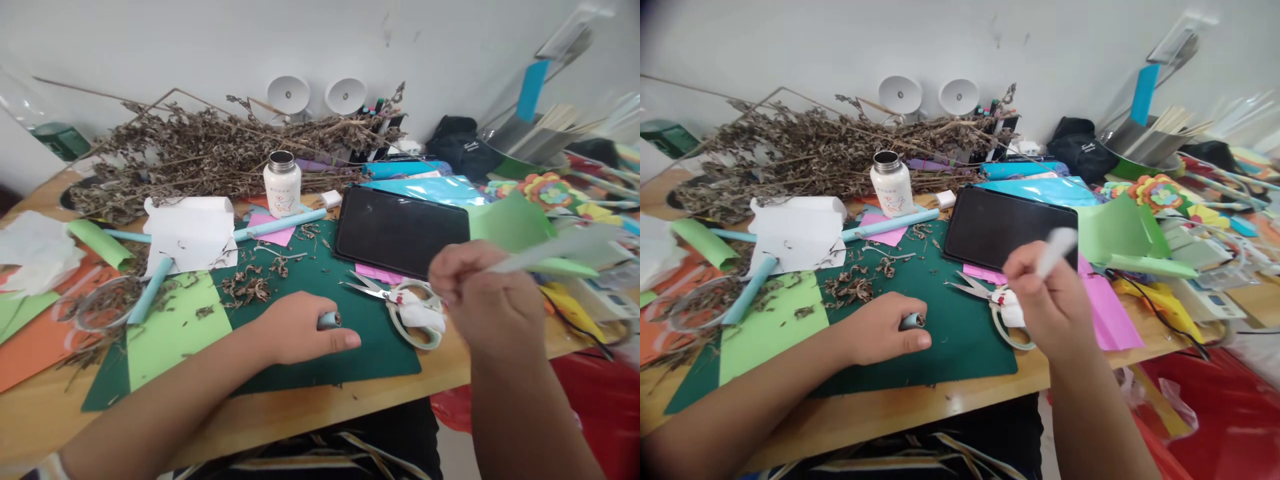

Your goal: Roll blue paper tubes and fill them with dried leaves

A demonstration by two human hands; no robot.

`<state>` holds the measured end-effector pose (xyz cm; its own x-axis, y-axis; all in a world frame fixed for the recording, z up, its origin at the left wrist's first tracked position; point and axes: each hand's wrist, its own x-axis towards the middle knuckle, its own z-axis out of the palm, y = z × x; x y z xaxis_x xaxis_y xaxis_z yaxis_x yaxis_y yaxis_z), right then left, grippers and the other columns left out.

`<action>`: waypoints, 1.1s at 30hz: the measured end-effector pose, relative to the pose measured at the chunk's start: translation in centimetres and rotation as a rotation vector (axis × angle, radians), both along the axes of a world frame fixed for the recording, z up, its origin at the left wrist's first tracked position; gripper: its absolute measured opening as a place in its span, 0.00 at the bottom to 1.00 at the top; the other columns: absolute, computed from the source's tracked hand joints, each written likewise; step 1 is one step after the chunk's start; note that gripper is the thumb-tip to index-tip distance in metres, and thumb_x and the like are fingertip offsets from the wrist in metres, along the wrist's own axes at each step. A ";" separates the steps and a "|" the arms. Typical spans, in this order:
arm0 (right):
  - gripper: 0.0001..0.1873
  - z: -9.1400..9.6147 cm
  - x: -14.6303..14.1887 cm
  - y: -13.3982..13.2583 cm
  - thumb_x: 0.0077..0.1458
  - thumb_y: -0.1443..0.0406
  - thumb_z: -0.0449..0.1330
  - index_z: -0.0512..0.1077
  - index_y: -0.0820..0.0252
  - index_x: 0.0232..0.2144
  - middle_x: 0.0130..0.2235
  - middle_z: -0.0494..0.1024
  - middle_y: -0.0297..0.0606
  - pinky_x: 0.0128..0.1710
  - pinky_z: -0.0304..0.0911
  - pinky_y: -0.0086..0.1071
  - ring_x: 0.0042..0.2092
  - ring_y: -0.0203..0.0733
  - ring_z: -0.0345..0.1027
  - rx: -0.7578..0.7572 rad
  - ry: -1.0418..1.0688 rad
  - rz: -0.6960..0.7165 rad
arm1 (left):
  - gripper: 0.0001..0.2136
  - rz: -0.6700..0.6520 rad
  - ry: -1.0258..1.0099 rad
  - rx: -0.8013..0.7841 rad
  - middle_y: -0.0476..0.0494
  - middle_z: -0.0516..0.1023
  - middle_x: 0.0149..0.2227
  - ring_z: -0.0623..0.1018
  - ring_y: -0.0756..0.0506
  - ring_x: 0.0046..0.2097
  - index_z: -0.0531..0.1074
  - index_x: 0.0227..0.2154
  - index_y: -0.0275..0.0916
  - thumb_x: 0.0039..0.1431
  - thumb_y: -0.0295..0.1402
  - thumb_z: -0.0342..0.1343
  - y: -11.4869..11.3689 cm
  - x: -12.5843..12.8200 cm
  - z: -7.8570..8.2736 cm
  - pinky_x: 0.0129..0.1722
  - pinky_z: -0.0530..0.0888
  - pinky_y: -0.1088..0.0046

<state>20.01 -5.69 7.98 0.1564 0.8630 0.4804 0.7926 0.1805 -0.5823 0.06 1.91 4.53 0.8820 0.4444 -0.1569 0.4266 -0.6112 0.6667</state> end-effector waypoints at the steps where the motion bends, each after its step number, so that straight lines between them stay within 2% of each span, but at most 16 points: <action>1: 0.18 -0.1 0.0 0.1 0.55 0.56 0.40 0.63 0.59 0.27 0.22 0.64 0.33 0.20 0.53 0.27 0.22 0.33 0.57 -0.057 -0.060 0.058 | 0.21 -0.029 0.056 0.064 0.53 0.61 0.17 0.62 0.52 0.21 0.58 0.18 0.37 0.52 0.51 0.38 0.0 0.0 0.0 0.20 0.55 0.77; 3: 0.18 -0.8 0.2 0.1 0.56 0.57 0.40 0.66 0.60 0.30 0.25 0.69 0.36 0.23 0.56 0.28 0.25 0.36 0.62 -0.187 -0.313 0.139 | 0.22 -0.044 0.152 0.195 0.50 0.66 0.20 0.67 0.49 0.24 0.60 0.21 0.38 0.55 0.49 0.31 -0.2 -0.2 0.0 0.21 0.57 0.76; 5: 0.19 -2.1 1.0 -0.2 0.56 0.58 0.42 0.69 0.59 0.28 0.26 0.73 0.37 0.26 0.57 0.30 0.28 0.39 0.65 -0.285 -0.577 0.199 | 0.21 -0.052 0.227 0.309 0.47 0.70 0.24 0.70 0.46 0.26 0.62 0.24 0.39 0.57 0.46 0.29 -0.3 -0.3 -0.2 0.20 0.59 0.75; 8: 0.18 -4.2 2.3 -1.0 0.56 0.61 0.42 0.70 0.60 0.28 0.27 0.74 0.39 0.28 0.58 0.30 0.31 0.39 0.66 -0.353 -0.737 0.248 | 0.18 -0.092 0.292 0.425 0.47 0.72 0.25 0.72 0.45 0.26 0.63 0.26 0.39 0.58 0.42 0.31 -0.4 -0.2 -0.6 0.19 0.60 0.75; 11: 0.16 -5.5 2.1 -2.1 0.56 0.63 0.43 0.70 0.60 0.30 0.27 0.74 0.38 0.25 0.55 0.28 0.28 0.37 0.66 -0.370 -0.758 0.248 | 0.14 -0.149 0.329 0.480 0.47 0.72 0.24 0.73 0.44 0.24 0.63 0.25 0.39 0.57 0.38 0.35 -0.6 0.2 -1.3 0.18 0.61 0.74; 14: 0.13 -6.1 0.3 -3.0 0.55 0.63 0.45 0.68 0.56 0.38 0.24 0.72 0.35 0.21 0.47 0.28 0.23 0.35 0.63 -0.393 -0.761 0.285 | 0.12 -0.183 0.351 0.504 0.47 0.73 0.22 0.73 0.44 0.23 0.64 0.24 0.39 0.54 0.35 0.38 -0.9 0.5 -2.0 0.18 0.61 0.74; 18: 0.18 -6.5 -1.6 -3.6 0.52 0.65 0.50 0.61 0.50 0.47 0.21 0.68 0.29 0.20 0.40 0.29 0.21 0.35 0.60 -0.411 -0.740 0.340 | 0.10 -0.198 0.365 0.519 0.48 0.73 0.22 0.73 0.45 0.24 0.65 0.23 0.39 0.52 0.33 0.40 -1.1 0.7 -2.4 0.19 0.61 0.73; 23: 0.12 -6.9 -2.0 -3.8 0.49 0.71 0.52 0.67 0.60 0.38 0.28 0.71 0.34 0.23 0.45 0.29 0.28 0.35 0.63 -0.430 -0.577 0.346 | 0.11 -0.274 0.389 0.544 0.49 0.71 0.21 0.72 0.46 0.24 0.63 0.22 0.38 0.53 0.36 0.41 -0.4 0.7 -2.4 0.19 0.59 0.74; 29: 0.17 -7.2 -3.1 -3.3 0.52 0.66 0.51 0.61 0.54 0.46 0.23 0.69 0.30 0.22 0.43 0.30 0.25 0.35 0.61 -0.415 -0.561 0.363 | 0.15 -0.442 0.320 0.532 0.49 0.69 0.21 0.70 0.47 0.23 0.62 0.23 0.38 0.57 0.42 0.39 0.5 0.4 -2.4 0.20 0.58 0.74; 33: 0.12 -7.7 -3.8 -3.2 0.50 0.69 0.51 0.66 0.59 0.39 0.25 0.69 0.32 0.23 0.45 0.31 0.27 0.36 0.61 -0.415 -0.528 0.383 | 0.17 -0.464 0.311 0.517 0.48 0.69 0.22 0.70 0.47 0.23 0.61 0.24 0.38 0.57 0.45 0.37 0.6 0.3 -2.5 0.20 0.57 0.74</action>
<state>16.21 -8.84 0.28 -0.3490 0.9365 0.0339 0.9105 0.3474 -0.2244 0.39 2.47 2.08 0.9454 0.1238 -0.3015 0.1716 -0.9755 0.1376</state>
